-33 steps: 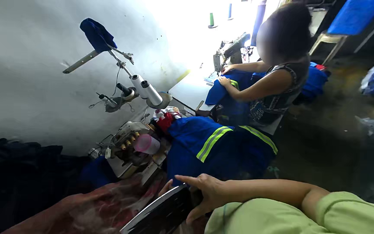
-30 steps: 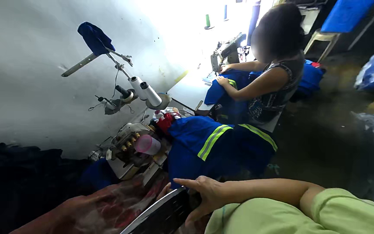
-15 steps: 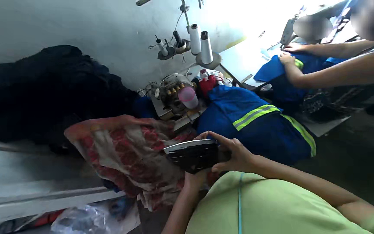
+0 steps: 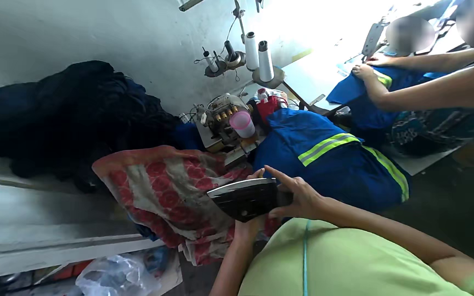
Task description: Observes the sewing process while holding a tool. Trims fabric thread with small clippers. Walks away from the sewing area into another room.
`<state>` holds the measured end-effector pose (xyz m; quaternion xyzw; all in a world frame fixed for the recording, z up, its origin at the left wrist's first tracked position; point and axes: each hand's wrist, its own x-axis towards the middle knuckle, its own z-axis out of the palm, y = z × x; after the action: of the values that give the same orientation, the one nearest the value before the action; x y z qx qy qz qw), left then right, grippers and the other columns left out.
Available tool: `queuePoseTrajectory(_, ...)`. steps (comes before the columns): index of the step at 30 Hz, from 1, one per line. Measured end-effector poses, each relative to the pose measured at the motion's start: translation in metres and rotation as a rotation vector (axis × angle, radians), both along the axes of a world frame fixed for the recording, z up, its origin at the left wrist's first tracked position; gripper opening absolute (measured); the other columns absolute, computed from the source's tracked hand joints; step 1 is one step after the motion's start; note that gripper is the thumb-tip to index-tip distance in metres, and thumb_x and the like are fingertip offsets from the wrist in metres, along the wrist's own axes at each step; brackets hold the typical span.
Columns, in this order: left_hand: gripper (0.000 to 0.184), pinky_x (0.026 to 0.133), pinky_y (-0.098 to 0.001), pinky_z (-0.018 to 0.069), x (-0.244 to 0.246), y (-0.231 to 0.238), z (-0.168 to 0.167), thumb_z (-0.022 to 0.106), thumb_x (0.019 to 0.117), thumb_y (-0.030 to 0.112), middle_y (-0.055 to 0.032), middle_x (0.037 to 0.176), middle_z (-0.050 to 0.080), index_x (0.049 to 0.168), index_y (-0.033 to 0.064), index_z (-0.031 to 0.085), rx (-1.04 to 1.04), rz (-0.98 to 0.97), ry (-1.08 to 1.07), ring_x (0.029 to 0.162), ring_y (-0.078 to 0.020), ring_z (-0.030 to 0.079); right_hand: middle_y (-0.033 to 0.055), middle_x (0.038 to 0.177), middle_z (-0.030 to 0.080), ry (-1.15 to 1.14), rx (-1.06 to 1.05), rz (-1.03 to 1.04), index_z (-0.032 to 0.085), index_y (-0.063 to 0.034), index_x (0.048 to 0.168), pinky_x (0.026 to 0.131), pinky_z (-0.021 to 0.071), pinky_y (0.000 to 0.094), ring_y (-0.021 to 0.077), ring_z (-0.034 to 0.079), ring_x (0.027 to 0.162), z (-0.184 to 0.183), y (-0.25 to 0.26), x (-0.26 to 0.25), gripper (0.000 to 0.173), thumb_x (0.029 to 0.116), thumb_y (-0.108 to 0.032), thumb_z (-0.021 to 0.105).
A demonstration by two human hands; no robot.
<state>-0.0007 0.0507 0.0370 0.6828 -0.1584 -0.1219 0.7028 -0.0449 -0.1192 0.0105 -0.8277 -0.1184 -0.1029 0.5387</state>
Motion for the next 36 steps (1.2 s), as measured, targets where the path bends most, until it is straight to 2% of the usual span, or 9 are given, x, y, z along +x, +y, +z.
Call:
queuePoseTrajectory(3, 0.006, 0.085, -0.0134, 0.0524, -0.007, 0.008, -0.021, 0.062, 0.0929, 0.004, 0.0067, 0.089, 0.070, 0.095, 0.0024, 0.066, -0.217, 0.006, -0.043, 0.090, 0.0068, 0.064, 0.0137, 0.078, 0.068, -0.007, 0.006, 0.015, 0.032, 0.0097, 0.154, 0.071, 0.0552, 0.0378, 0.0195, 0.064, 0.070, 0.002, -0.004, 0.000, 0.099, 0.0833, -0.040, 0.080)
queuePoseTrajectory(5, 0.023, 0.090, -0.0173, 0.0546, 0.001, 0.009, -0.029, 0.065, 0.0932, 0.042, 0.0131, 0.100, 0.076, 0.103, 0.0263, 0.078, -0.535, -0.217, 0.068, 0.100, 0.0051, 0.068, 0.0138, 0.076, 0.066, -0.026, 0.015, 0.034, 0.031, 0.0083, 0.154, 0.068, 0.0540, 0.0367, 0.0192, 0.062, 0.067, 0.003, -0.006, 0.000, 0.097, 0.0850, -0.041, 0.079)
queuePoseTrajectory(10, 0.060, 0.099, -0.0245, 0.0534, 0.006, -0.004, -0.027, 0.050, 0.0863, 0.076, 0.0136, 0.119, 0.073, 0.123, 0.0345, 0.072, -0.638, -0.318, -0.097, 0.116, 0.0017, 0.064, 0.0169, 0.079, 0.066, 0.011, -0.016, 0.091, 0.025, 0.0045, 0.158, 0.070, 0.0546, 0.0431, 0.0253, 0.063, 0.070, 0.012, -0.013, -0.001, 0.098, 0.0881, -0.040, 0.076)
queuePoseTrajectory(13, 0.052, 0.103, -0.0188, 0.0479, 0.004, 0.008, -0.033, 0.053, 0.0923, 0.069, 0.0191, 0.125, 0.069, 0.129, 0.0347, 0.068, -0.445, -0.443, -0.224, 0.121, 0.0080, 0.058, 0.0188, 0.079, 0.067, 0.012, -0.129, 0.057, 0.023, 0.0039, 0.159, 0.070, 0.0548, 0.0508, 0.0329, 0.065, 0.071, 0.017, -0.015, -0.003, 0.100, 0.0880, -0.044, 0.075)
queuePoseTrajectory(16, 0.021, 0.094, -0.0162, 0.0541, -0.006, 0.003, -0.019, 0.067, 0.0954, 0.041, 0.0200, 0.108, 0.074, 0.113, 0.0331, 0.074, -0.285, -0.304, -0.102, 0.103, 0.0093, 0.066, 0.0173, 0.077, 0.066, -0.047, -0.180, 0.036, 0.024, 0.0074, 0.157, 0.068, 0.0551, 0.0488, 0.0318, 0.065, 0.069, 0.015, -0.014, -0.004, 0.097, 0.0907, -0.045, 0.072)
queuePoseTrajectory(20, 0.034, 0.105, -0.0227, 0.0488, -0.004, -0.016, -0.014, 0.063, 0.1000, 0.024, 0.0046, 0.124, 0.069, 0.125, 0.0003, 0.063, -0.241, -0.116, -0.153, 0.117, 0.0012, 0.061, 0.0141, 0.071, 0.064, -0.117, -0.271, -0.004, 0.026, 0.0104, 0.155, 0.062, 0.0545, 0.0469, 0.0309, 0.065, 0.063, 0.016, -0.010, -0.006, 0.097, 0.0898, -0.044, 0.072)
queuePoseTrajectory(23, 0.027, 0.100, -0.0188, 0.0502, -0.013, -0.018, -0.017, 0.055, 0.0994, 0.009, 0.0016, 0.111, 0.072, 0.114, -0.0123, 0.061, -0.175, 0.023, -0.109, 0.109, 0.0037, 0.064, 0.0130, 0.069, 0.064, -0.133, -0.305, -0.033, 0.028, 0.0107, 0.155, 0.060, 0.0541, 0.0456, 0.0301, 0.065, 0.061, 0.014, -0.008, -0.008, 0.095, 0.0898, -0.044, 0.072)
queuePoseTrajectory(27, 0.016, 0.092, -0.0188, 0.0553, -0.023, -0.025, -0.013, 0.052, 0.0963, 0.001, 0.0067, 0.093, 0.076, 0.100, -0.0034, 0.067, -0.171, 0.173, -0.045, 0.095, 0.0035, 0.069, 0.0110, 0.067, 0.064, -0.166, -0.311, -0.063, 0.031, 0.0099, 0.154, 0.057, 0.0539, 0.0438, 0.0281, 0.064, 0.058, 0.010, -0.006, -0.010, 0.092, 0.0914, -0.047, 0.069)
queuePoseTrajectory(36, 0.023, 0.097, -0.0232, 0.0547, -0.025, -0.022, -0.029, 0.050, 0.0953, 0.000, 0.0032, 0.103, 0.076, 0.108, -0.0005, 0.069, -0.333, 0.106, -0.094, 0.104, -0.0017, 0.069, 0.0092, 0.063, 0.063, -0.270, -0.375, -0.095, 0.036, 0.0111, 0.151, 0.053, 0.0528, 0.0414, 0.0265, 0.063, 0.054, 0.007, 0.000, -0.018, 0.088, 0.0937, -0.049, 0.065)
